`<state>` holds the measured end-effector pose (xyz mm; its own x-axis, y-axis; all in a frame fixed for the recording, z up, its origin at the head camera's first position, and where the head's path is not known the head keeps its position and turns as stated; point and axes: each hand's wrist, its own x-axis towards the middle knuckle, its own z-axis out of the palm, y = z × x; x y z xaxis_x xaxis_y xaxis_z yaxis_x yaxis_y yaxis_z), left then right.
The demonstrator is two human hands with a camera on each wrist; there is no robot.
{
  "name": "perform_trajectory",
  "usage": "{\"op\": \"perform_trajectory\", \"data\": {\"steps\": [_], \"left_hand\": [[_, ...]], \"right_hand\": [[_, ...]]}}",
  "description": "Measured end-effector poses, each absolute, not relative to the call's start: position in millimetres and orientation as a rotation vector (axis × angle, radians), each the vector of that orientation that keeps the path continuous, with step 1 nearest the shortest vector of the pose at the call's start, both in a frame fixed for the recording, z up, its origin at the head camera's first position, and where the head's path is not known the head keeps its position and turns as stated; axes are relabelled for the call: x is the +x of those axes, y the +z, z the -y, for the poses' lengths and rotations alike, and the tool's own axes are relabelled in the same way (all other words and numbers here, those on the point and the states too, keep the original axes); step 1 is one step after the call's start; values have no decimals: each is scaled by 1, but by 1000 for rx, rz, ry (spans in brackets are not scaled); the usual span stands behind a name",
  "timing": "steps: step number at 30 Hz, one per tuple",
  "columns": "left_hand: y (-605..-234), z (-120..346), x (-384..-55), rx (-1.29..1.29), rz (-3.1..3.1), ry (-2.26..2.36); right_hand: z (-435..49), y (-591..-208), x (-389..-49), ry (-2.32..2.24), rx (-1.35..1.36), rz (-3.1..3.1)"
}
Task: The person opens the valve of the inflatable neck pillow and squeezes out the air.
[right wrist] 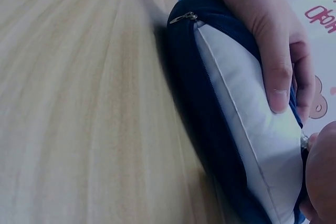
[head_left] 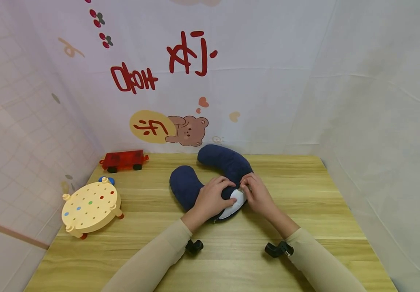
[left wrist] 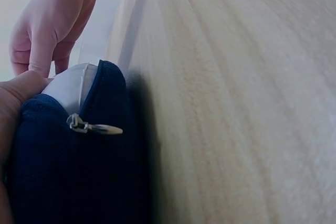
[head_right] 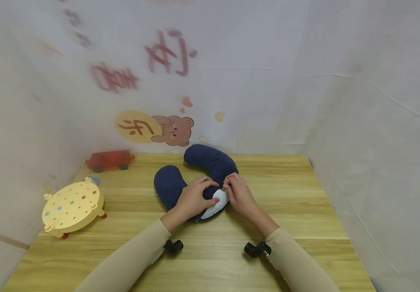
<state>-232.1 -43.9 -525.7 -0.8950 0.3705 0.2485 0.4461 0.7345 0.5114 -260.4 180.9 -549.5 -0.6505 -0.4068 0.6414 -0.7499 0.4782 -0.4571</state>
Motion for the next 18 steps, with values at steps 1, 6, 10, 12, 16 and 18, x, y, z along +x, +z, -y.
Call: {"op": "perform_trajectory", "data": {"steps": [1, 6, 10, 12, 16, 18], "left_hand": [[-526, 44, -232, -662, 2803, -876], [-527, 44, -232, -668, 2799, -878], [-528, 46, -233, -669, 2791, -886], [-528, 47, -233, -668, 2789, -895], [-528, 47, -233, -679, 2785, -918], [-529, 48, -233, -678, 2785, -924]], "right_hand": [[-181, -549, -260, 1039, 957, 2287], [-188, -548, -261, 1151, 867, 2349], [-193, -544, -265, 1199, 856, 2402], [-195, -543, -267, 1150, 921, 2412], [-197, -542, -269, 973, 1083, 2369], [-198, -541, -270, 901, 1147, 2342]]}}
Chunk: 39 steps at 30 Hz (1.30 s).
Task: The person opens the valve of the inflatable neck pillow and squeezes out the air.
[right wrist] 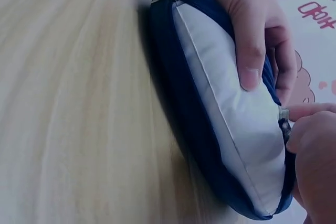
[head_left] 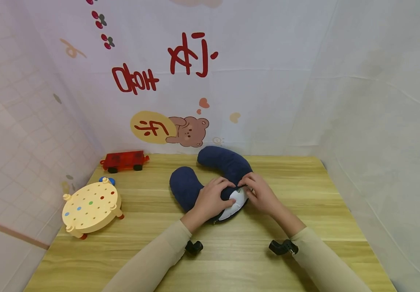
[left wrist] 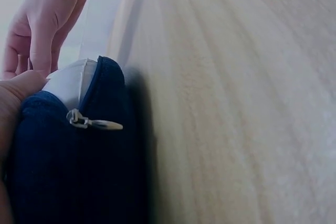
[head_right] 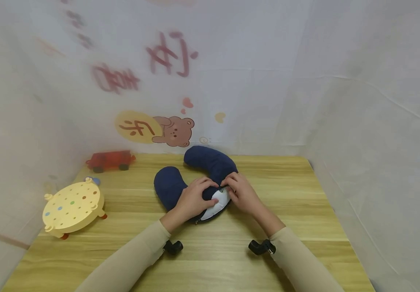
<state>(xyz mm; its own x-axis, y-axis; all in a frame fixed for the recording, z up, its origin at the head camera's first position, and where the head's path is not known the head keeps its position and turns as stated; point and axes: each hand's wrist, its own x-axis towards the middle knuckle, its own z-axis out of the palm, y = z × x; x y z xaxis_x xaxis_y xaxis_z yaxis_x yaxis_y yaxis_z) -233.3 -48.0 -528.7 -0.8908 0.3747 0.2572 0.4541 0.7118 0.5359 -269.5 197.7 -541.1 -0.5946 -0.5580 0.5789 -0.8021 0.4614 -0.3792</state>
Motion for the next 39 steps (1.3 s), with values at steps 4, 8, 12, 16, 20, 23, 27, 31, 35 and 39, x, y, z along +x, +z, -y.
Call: {"op": "perform_trajectory", "data": {"steps": [4, 8, 12, 16, 20, 23, 27, 31, 35, 39], "left_hand": [[-530, 48, -234, -670, 2787, -914], [-531, 48, -234, -687, 2785, -917], [-531, 47, -233, -690, 2795, -904], [-531, 47, -233, -690, 2793, -909], [-533, 47, -235, -719, 2786, -931], [-534, 50, -239, -741, 2788, -963], [-536, 57, -246, -803, 2787, -1009], [-535, 69, -253, -939, 2798, -1040], [-534, 80, -258, -1112, 2806, -1035], [-531, 92, -262, -1285, 2773, -995]], "right_hand": [[-200, -540, -268, 914, 1190, 2344], [-203, -540, -267, 1014, 1192, 2365], [-204, -542, -269, 1051, 1192, 2378], [-204, -545, -271, 1069, 1174, 2388], [-203, -546, -270, 1091, 1162, 2387], [-202, -546, -270, 1104, 1162, 2388], [-199, -547, -272, 1110, 1145, 2416], [-195, -546, -269, 1105, 1152, 2426], [-191, -540, -265, 1026, 1260, 2363], [-190, -528, -269, 872, 1397, 2327]]}}
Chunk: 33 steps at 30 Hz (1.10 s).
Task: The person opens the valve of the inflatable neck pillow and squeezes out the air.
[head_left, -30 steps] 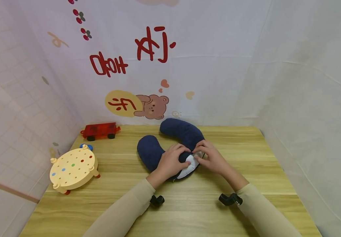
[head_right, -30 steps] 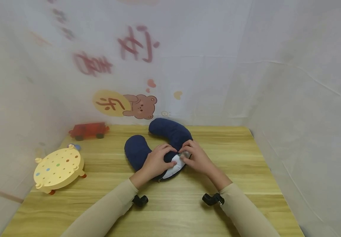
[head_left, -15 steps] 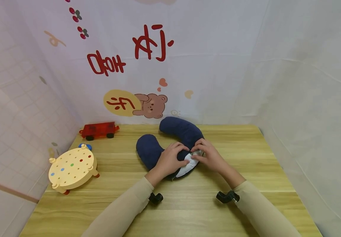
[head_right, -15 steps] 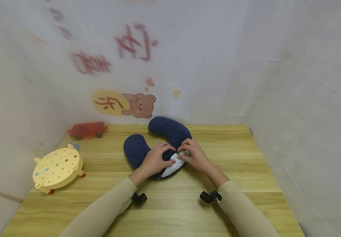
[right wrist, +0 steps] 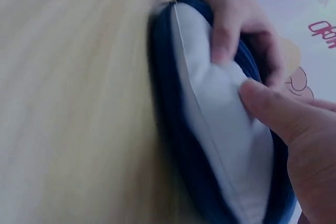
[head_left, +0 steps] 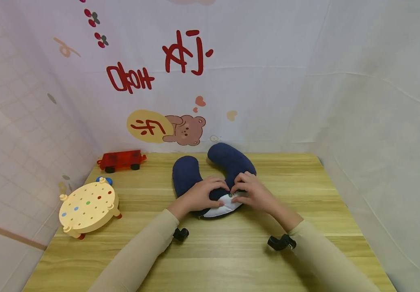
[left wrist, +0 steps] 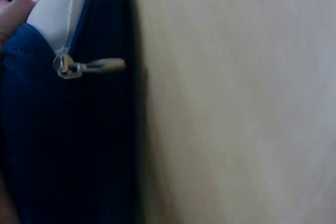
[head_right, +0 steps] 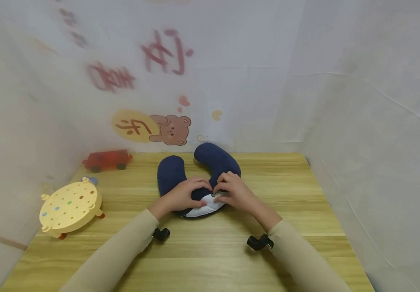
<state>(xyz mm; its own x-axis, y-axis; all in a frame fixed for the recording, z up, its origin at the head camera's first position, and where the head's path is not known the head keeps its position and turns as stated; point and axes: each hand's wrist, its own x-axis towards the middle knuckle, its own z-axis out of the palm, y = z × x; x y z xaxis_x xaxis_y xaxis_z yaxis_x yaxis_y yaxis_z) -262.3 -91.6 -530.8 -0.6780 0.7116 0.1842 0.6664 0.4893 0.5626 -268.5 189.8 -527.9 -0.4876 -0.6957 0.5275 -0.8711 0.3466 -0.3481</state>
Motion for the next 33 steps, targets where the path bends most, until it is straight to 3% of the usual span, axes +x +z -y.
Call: {"op": "perform_trajectory", "data": {"steps": [6, 14, 33], "left_hand": [[-531, 102, -271, 1336, -2582, 903], [-533, 108, -278, 1434, -2586, 907], [-528, 100, -276, 1341, -2642, 819]], "right_hand": [[-188, -533, -276, 906, 1459, 2410], [-183, -556, -272, 1035, 1328, 2388], [-175, -560, -270, 1108, 1192, 2419]]}}
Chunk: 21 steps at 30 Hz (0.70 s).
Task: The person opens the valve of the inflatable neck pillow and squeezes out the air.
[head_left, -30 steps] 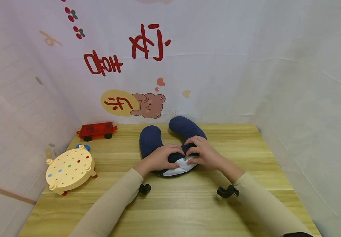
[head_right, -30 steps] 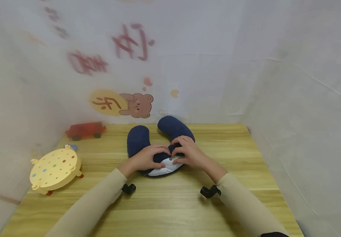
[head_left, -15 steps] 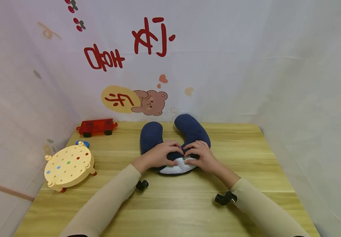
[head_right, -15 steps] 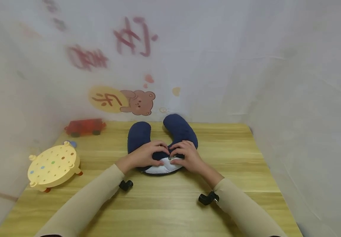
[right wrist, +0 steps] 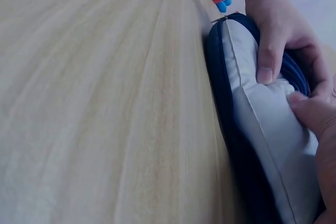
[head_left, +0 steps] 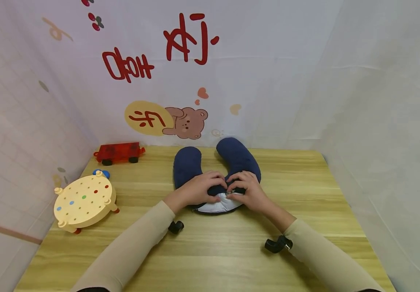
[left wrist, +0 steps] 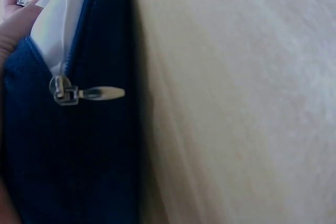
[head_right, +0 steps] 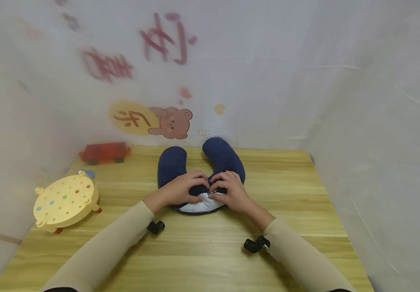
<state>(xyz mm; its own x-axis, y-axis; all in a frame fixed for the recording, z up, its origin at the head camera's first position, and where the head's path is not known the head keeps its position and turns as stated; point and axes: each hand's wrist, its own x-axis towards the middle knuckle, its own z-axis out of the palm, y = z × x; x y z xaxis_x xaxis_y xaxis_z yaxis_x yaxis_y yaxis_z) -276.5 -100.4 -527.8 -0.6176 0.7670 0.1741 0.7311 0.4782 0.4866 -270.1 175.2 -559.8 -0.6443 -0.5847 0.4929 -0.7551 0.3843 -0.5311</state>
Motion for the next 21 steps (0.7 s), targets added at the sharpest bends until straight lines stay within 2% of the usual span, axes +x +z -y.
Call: {"op": "perform_trajectory", "data": {"steps": [21], "left_hand": [[-529, 99, -276, 1263, -2646, 740]], "right_hand": [[-170, -562, -267, 984, 1198, 2423]]}}
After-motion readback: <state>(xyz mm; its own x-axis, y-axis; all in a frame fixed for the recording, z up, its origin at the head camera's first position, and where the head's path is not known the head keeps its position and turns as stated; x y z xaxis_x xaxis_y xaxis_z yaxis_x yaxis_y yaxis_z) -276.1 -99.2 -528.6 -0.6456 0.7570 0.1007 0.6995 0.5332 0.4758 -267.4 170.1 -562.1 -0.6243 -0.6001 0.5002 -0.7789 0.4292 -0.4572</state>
